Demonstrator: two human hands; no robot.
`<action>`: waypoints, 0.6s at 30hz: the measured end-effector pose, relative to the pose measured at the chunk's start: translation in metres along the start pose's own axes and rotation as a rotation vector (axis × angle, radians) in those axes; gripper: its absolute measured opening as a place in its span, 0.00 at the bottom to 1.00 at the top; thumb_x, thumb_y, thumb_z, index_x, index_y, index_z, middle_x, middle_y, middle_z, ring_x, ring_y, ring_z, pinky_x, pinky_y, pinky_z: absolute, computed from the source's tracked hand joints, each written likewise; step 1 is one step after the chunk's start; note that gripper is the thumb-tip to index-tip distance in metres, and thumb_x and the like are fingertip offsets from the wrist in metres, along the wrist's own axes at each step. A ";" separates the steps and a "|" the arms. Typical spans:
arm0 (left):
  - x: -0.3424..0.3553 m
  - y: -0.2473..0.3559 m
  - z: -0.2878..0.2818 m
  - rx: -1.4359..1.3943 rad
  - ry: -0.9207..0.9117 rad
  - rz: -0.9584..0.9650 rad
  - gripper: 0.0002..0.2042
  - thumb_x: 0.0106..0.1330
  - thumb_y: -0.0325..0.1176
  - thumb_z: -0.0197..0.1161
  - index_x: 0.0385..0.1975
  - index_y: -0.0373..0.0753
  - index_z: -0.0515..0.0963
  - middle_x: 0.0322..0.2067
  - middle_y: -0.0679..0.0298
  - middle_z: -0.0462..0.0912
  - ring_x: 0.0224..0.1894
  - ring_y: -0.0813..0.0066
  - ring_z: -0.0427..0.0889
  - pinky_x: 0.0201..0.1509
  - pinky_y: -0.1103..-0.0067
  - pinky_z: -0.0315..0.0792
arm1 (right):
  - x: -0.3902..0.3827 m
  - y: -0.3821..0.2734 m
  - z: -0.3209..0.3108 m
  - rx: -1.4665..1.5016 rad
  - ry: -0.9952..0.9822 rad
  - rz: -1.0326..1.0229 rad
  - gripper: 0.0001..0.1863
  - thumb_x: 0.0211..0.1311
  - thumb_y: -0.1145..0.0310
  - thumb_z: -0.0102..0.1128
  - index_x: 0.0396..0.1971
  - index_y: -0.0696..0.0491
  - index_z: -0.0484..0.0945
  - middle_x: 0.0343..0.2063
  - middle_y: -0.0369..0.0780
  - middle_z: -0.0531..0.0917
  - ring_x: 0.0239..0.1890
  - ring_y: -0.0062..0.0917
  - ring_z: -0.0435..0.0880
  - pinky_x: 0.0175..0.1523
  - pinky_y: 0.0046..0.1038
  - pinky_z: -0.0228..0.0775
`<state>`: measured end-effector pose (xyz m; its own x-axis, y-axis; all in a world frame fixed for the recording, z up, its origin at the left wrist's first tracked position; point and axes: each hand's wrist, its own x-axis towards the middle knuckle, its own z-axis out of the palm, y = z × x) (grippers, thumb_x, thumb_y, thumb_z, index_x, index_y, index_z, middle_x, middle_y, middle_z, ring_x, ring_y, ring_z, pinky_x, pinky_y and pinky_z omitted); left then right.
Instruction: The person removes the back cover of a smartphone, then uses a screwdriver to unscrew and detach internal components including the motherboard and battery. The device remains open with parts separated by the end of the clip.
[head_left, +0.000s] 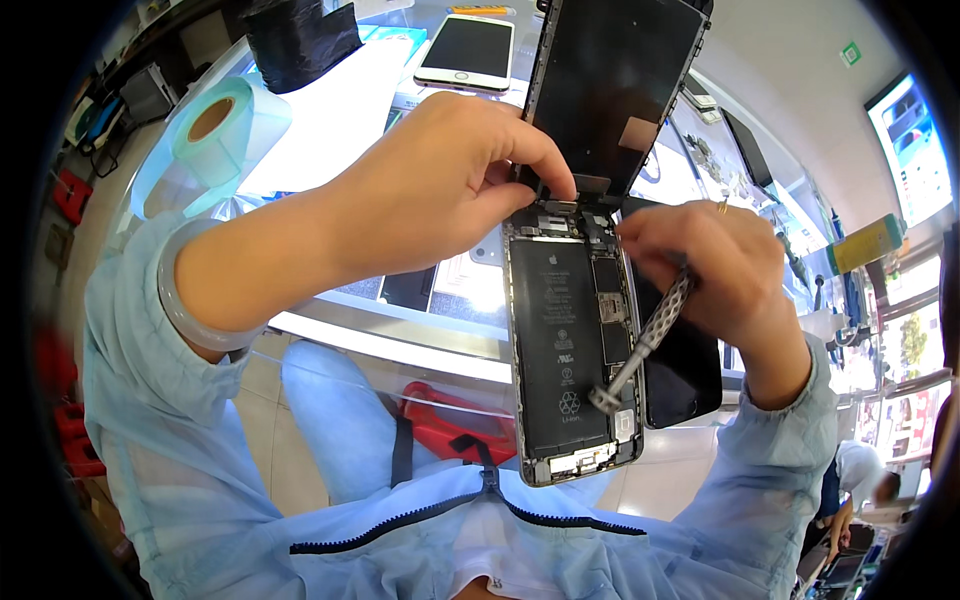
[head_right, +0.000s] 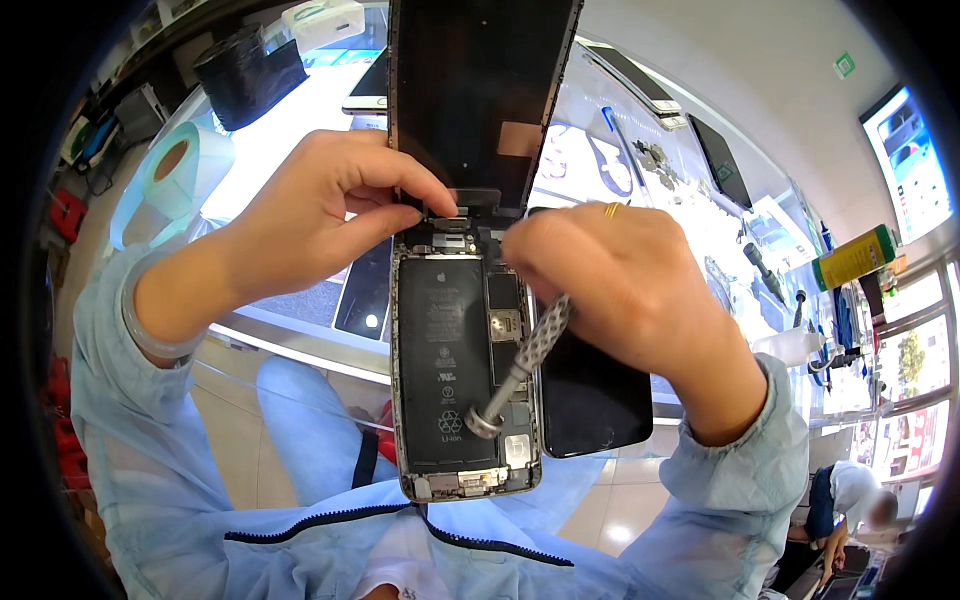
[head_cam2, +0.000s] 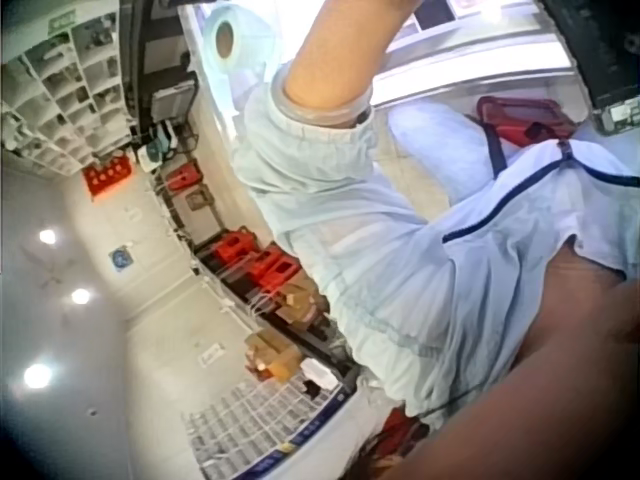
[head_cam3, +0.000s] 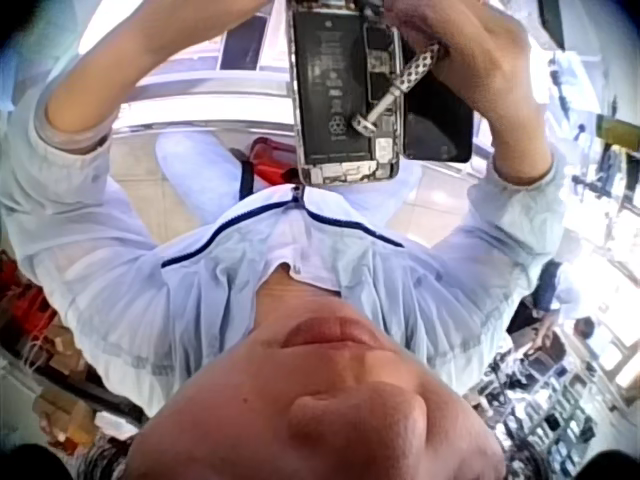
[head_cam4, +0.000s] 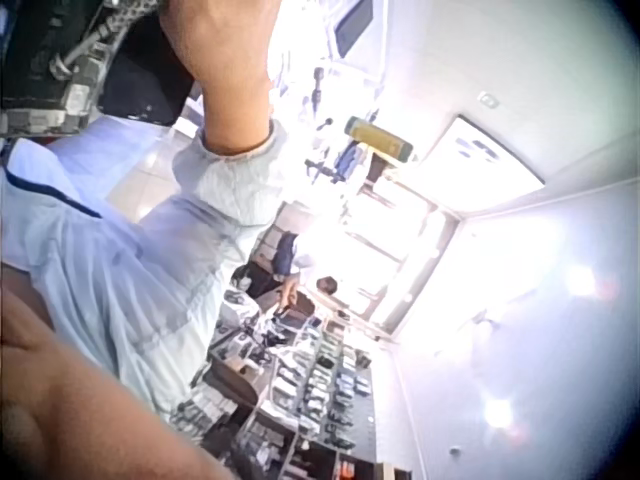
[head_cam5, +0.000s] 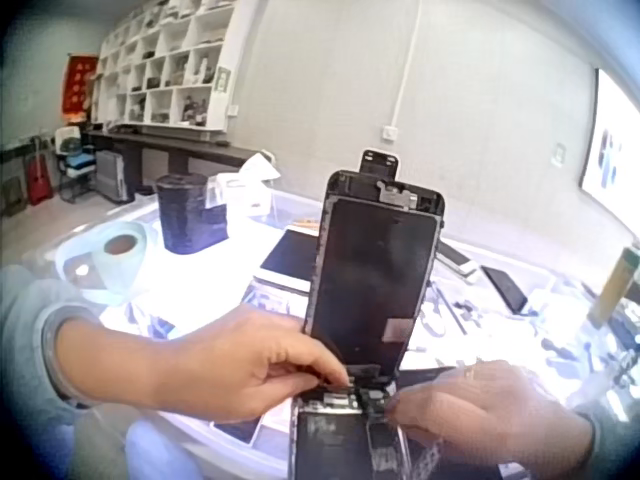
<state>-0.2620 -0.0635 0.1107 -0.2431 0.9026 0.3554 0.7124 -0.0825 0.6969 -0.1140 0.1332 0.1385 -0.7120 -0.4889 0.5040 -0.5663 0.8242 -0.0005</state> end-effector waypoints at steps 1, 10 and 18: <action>0.000 0.000 0.001 -0.020 0.007 -0.005 0.10 0.57 0.14 0.55 0.36 0.31 0.79 0.34 0.60 0.81 0.37 0.76 0.81 0.42 0.83 0.75 | -0.001 -0.002 -0.003 0.036 -0.089 -0.007 0.11 0.41 0.82 0.67 0.23 0.56 0.72 0.23 0.40 0.82 0.22 0.29 0.83 0.25 0.25 0.73; 0.000 -0.003 0.005 -0.067 0.032 0.011 0.10 0.56 0.13 0.56 0.36 0.30 0.79 0.33 0.60 0.81 0.36 0.77 0.81 0.43 0.83 0.75 | -0.003 -0.008 0.003 -0.049 -0.122 0.154 0.12 0.43 0.81 0.67 0.30 0.55 0.75 0.23 0.38 0.82 0.22 0.31 0.82 0.25 0.26 0.71; 0.003 -0.001 0.004 -0.130 0.014 -0.078 0.11 0.56 0.13 0.55 0.36 0.30 0.79 0.33 0.60 0.81 0.38 0.77 0.81 0.44 0.83 0.75 | 0.004 -0.007 0.009 0.025 -0.112 0.206 0.13 0.44 0.81 0.67 0.30 0.55 0.75 0.23 0.39 0.82 0.24 0.32 0.83 0.27 0.26 0.72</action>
<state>-0.2610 -0.0593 0.1082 -0.3044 0.9024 0.3050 0.6003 -0.0669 0.7970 -0.1169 0.1230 0.1329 -0.8545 -0.3405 0.3924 -0.4129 0.9034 -0.1153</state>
